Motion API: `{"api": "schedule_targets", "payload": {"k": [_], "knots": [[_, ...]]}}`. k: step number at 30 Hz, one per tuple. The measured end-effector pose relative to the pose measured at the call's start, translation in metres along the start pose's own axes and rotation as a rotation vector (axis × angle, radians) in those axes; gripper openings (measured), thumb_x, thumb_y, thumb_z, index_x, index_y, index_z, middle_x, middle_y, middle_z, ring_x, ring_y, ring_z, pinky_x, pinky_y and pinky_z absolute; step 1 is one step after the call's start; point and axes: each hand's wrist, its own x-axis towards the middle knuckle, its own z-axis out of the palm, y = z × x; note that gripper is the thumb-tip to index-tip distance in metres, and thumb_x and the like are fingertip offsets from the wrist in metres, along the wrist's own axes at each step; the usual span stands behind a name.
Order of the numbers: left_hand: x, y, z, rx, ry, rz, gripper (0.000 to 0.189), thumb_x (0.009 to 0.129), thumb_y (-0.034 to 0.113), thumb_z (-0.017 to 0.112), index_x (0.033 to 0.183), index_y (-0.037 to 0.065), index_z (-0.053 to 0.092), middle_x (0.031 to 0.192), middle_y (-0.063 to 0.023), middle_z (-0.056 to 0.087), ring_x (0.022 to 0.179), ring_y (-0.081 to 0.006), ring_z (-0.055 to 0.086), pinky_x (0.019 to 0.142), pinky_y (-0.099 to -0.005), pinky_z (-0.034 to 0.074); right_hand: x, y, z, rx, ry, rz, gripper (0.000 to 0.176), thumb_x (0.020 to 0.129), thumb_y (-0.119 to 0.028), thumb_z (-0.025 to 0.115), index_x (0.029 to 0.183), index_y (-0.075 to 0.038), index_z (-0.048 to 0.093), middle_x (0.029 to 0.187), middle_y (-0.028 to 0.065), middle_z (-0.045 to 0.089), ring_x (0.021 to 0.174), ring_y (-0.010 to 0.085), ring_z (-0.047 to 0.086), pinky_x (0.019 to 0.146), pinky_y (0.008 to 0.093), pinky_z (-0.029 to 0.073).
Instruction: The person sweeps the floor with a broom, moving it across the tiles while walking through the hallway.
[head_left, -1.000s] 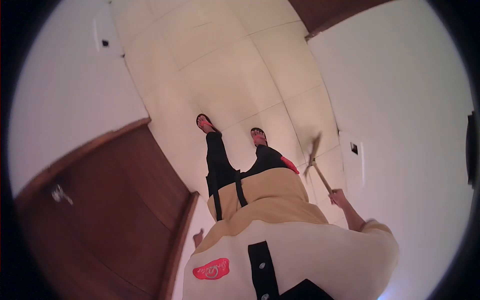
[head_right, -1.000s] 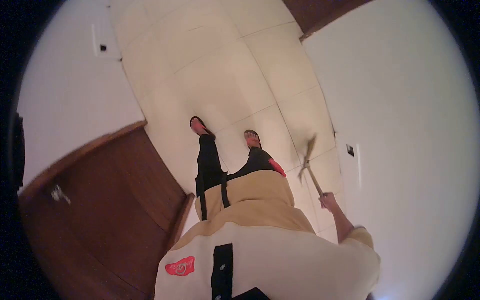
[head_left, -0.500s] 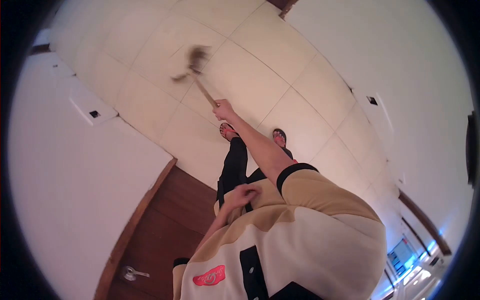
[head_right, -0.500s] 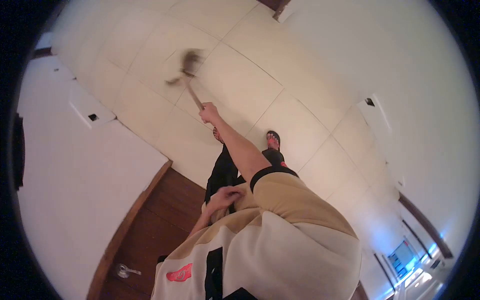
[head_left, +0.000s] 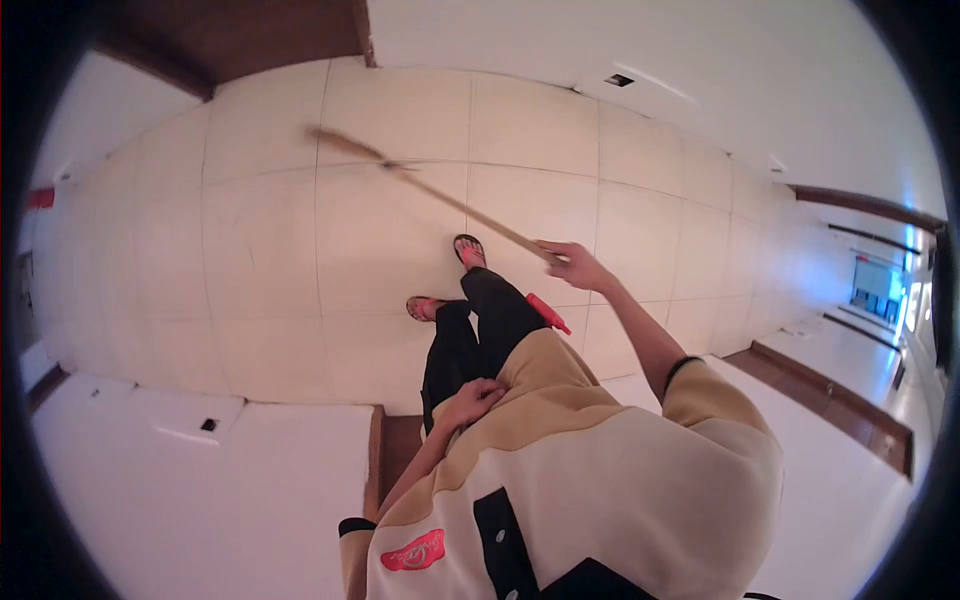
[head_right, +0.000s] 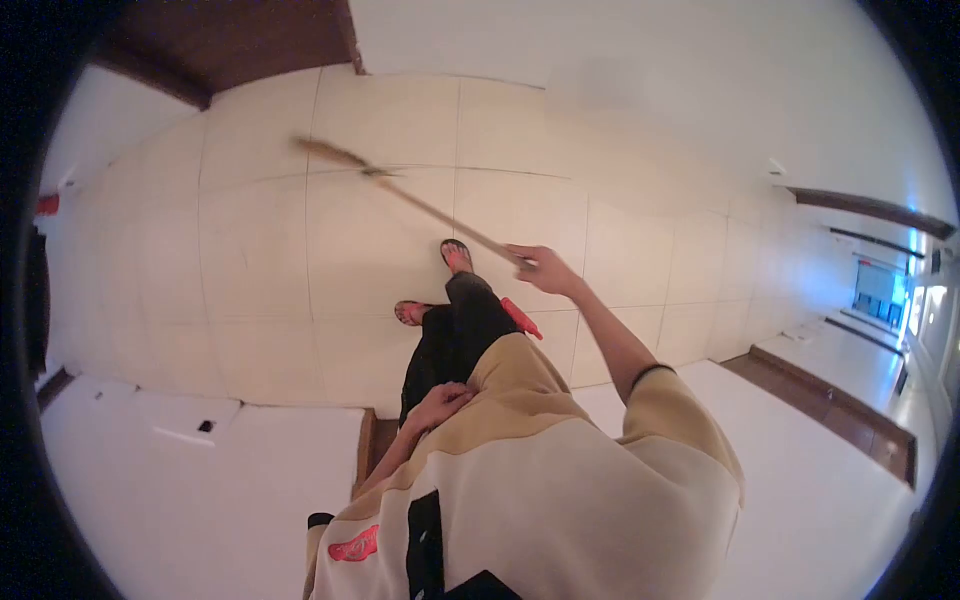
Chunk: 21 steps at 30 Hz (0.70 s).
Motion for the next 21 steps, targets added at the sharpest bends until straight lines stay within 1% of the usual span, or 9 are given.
{"api": "schedule_targets", "payload": {"k": [1,3,7,11,12,14,17,18,21], "knots": [[-0.002,0.001,-0.005,0.012,-0.023,-0.011,0.023,0.075,0.021,0.051,0.083,0.001,0.059,0.075,-0.0146,0.057,0.068,-0.0253,0.054,0.059,-0.0321,0.042,-0.030,-0.019,-0.023,0.151,0.014,0.305,0.050,0.068,-0.003,0.054,0.117,-0.009,0.044,0.083,0.0070,0.058,0.052,0.0085,0.047,0.047,0.0239,0.042],[-0.013,0.011,-0.018,0.114,-0.049,0.037,0.024,0.076,0.021,0.051,0.083,0.000,0.058,0.072,-0.0129,0.057,0.065,-0.0216,0.053,0.057,-0.0302,0.041,-0.070,0.013,-0.045,0.136,0.197,0.424,0.049,0.068,-0.004,0.054,0.116,-0.009,0.045,0.070,0.0040,0.054,0.042,0.0050,0.038,0.036,0.0218,0.035],[-0.006,0.023,-0.042,-0.059,-0.055,-0.100,0.025,0.077,0.022,0.050,0.083,-0.001,0.058,0.065,-0.0090,0.056,0.059,-0.0124,0.050,0.055,-0.0264,0.039,-0.078,0.075,-0.101,0.147,0.386,0.628,0.047,0.068,-0.004,0.054,0.115,-0.005,0.045,0.062,0.0025,0.048,0.043,0.0073,0.040,0.033,0.0223,0.034],[0.010,0.047,-0.076,-0.410,0.312,-0.307,0.022,0.077,0.022,0.051,0.073,0.003,0.061,0.063,-0.0019,0.056,0.060,-0.0068,0.048,0.055,-0.0220,0.037,0.018,0.172,-0.143,0.233,0.424,0.705,0.024,0.067,-0.002,0.053,0.091,0.002,0.051,0.052,0.0016,0.043,0.036,0.0092,0.037,0.030,0.0238,0.032],[0.013,0.049,-0.095,-0.535,0.295,-0.249,0.021,0.078,0.023,0.050,0.072,0.005,0.059,0.067,-0.0002,0.057,0.061,-0.0060,0.048,0.056,-0.0196,0.036,0.058,0.181,-0.142,0.239,0.478,0.652,0.007,0.067,-0.001,0.052,0.073,0.001,0.049,0.045,0.0006,0.039,0.032,0.0100,0.034,0.028,0.0242,0.031],[0.022,0.056,-0.126,-0.588,0.349,-0.204,0.021,0.078,0.025,0.049,0.073,0.006,0.058,0.069,-0.0009,0.057,0.063,-0.0063,0.049,0.058,-0.0193,0.036,0.156,0.223,-0.121,0.225,0.474,0.639,0.008,0.067,0.002,0.049,0.060,-0.002,0.047,0.042,0.0004,0.036,0.031,0.0107,0.034,0.027,0.0241,0.029],[0.032,0.062,-0.165,-0.538,0.524,-0.244,0.021,0.079,0.026,0.049,0.075,0.007,0.056,0.072,-0.0015,0.057,0.066,-0.0088,0.052,0.060,-0.0218,0.039,0.330,0.204,-0.013,-1.141,0.017,0.107,0.019,0.055,-0.029,0.063,0.059,-0.011,0.058,0.066,0.0072,0.057,0.067,0.0202,0.053,0.060,0.0386,0.041],[0.034,0.055,-0.176,-0.497,0.601,-0.292,0.022,0.079,0.027,0.049,0.075,0.007,0.056,0.072,-0.0018,0.057,0.066,-0.0100,0.053,0.060,-0.0227,0.039,0.369,0.141,0.025,-1.095,-0.030,0.013,0.025,0.055,-0.032,0.064,0.067,-0.010,0.060,0.072,0.0090,0.058,0.067,0.0235,0.054,0.064,0.0389,0.042],[0.031,0.059,-0.203,-0.477,0.796,-0.357,0.022,0.079,0.028,0.049,0.077,0.007,0.056,0.073,-0.0023,0.057,0.068,-0.0116,0.054,0.060,-0.0246,0.041,0.443,-0.004,0.115,0.531,0.290,0.534,0.027,0.064,-0.007,0.054,0.089,0.003,0.050,0.059,0.0116,0.053,0.045,0.0198,0.052,0.035,0.0294,0.040]]}}
